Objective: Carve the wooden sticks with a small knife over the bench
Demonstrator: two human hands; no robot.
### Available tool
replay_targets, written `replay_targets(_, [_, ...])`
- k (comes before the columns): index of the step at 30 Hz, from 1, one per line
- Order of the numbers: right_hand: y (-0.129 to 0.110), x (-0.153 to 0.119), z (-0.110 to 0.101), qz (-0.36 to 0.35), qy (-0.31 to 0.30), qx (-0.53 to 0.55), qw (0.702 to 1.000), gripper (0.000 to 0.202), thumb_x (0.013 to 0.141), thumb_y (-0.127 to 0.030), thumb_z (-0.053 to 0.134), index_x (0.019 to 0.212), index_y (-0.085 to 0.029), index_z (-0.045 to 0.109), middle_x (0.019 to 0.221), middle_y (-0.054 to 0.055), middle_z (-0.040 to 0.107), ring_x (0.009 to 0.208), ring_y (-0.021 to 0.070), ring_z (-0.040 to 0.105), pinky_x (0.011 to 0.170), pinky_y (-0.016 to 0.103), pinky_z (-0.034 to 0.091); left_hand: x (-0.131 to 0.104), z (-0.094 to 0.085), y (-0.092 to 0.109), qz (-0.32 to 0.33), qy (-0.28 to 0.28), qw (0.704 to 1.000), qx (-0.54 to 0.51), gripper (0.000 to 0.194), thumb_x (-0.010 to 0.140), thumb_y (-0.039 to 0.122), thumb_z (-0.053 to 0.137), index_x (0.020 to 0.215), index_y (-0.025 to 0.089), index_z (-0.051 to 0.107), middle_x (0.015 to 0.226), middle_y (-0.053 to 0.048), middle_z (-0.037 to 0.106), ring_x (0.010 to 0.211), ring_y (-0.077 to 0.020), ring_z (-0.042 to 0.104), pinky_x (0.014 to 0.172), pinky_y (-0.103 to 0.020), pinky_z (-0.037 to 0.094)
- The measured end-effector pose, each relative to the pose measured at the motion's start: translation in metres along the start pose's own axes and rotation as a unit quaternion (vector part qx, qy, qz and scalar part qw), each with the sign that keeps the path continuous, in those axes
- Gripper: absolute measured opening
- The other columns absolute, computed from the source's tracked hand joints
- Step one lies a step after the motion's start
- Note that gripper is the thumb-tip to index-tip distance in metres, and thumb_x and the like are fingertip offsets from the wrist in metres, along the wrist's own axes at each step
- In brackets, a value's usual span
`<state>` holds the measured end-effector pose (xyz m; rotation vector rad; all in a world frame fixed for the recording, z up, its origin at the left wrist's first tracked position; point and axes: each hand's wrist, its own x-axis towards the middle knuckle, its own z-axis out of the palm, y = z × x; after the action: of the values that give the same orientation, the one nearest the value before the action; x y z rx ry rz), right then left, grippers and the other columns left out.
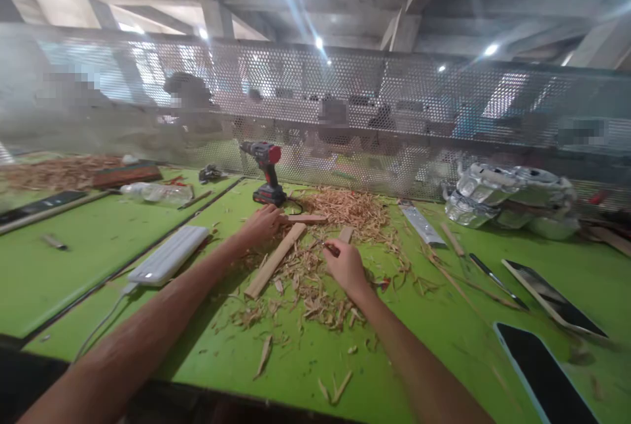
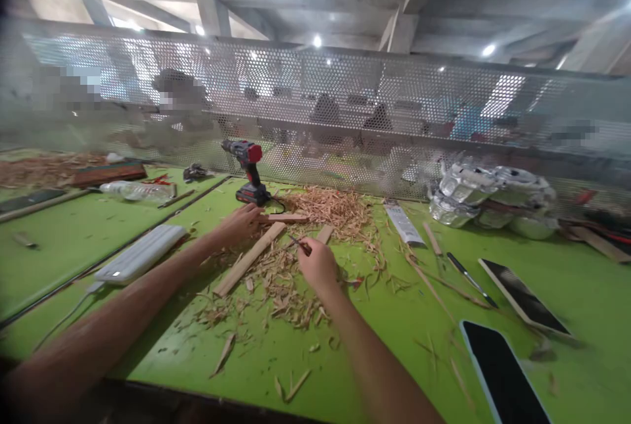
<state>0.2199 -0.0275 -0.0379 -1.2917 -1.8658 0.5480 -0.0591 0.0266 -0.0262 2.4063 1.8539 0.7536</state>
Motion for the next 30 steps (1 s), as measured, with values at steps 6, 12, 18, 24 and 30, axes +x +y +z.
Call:
replay_targets(6, [0.005,0.010,-0.005,-0.018,0.013,0.020,1.000,0.021,0.083,-0.021,0.066,0.094,-0.019,0.084,0.082,0.008,0.079,0.073,0.0212,0.069,0.073,0.031,0.053,-0.003,-0.002,0.001,0.003,-0.022,0.999,0.049,0.016,0.093,0.019,0.053,0.099,0.021,0.068,0.108,-0.013,0.061,0.104,-0.0295,0.056,0.096,-0.042,0.047])
replay_targets(12, [0.002,0.012,-0.016,-0.044,0.048,0.043,0.997,0.023,0.083,-0.027,0.072,0.100,-0.018,0.085,0.083,0.007,0.079,0.075,0.0212,0.069,0.075,0.032,0.054,-0.006,-0.016,0.015,-0.024,-0.013,0.995,0.098,0.022,0.098,0.021,0.046,0.111,0.016,0.063,0.121,-0.016,0.055,0.092,-0.0259,0.061,0.083,-0.038,0.049])
replay_targets(18, [0.003,0.011,-0.020,-0.015,0.054,0.033,0.998,0.027,0.086,-0.036,0.073,0.103,-0.018,0.086,0.090,0.010,0.082,0.079,0.0239,0.072,0.078,0.034,0.057,0.000,-0.023,0.015,-0.013,0.009,0.999,0.027,0.019,0.091,0.031,0.063,0.103,0.018,0.058,0.111,-0.013,0.062,0.090,-0.0263,0.063,0.072,-0.033,0.045])
replay_targets(24, [0.004,0.013,-0.022,-0.015,0.088,0.037,0.995,0.027,0.090,-0.037,0.067,0.099,-0.019,0.085,0.099,0.011,0.083,0.091,0.0284,0.075,0.086,0.038,0.058,0.002,-0.027,0.024,-0.034,-0.017,0.983,-0.181,0.020,0.082,0.033,0.069,0.083,0.021,0.053,0.078,-0.001,0.057,0.073,-0.0188,0.056,0.062,-0.028,0.040])
replay_targets(30, [-0.002,0.012,-0.022,-0.043,0.088,0.045,0.994,0.019,0.087,-0.030,0.069,0.093,-0.020,0.084,0.100,0.011,0.081,0.093,0.0286,0.074,0.087,0.039,0.057,-0.013,-0.039,0.047,-0.029,-0.160,0.882,-0.442,0.030,0.081,0.036,0.075,0.099,0.017,0.060,0.075,0.002,0.056,0.055,-0.0097,0.049,0.050,-0.023,0.036])
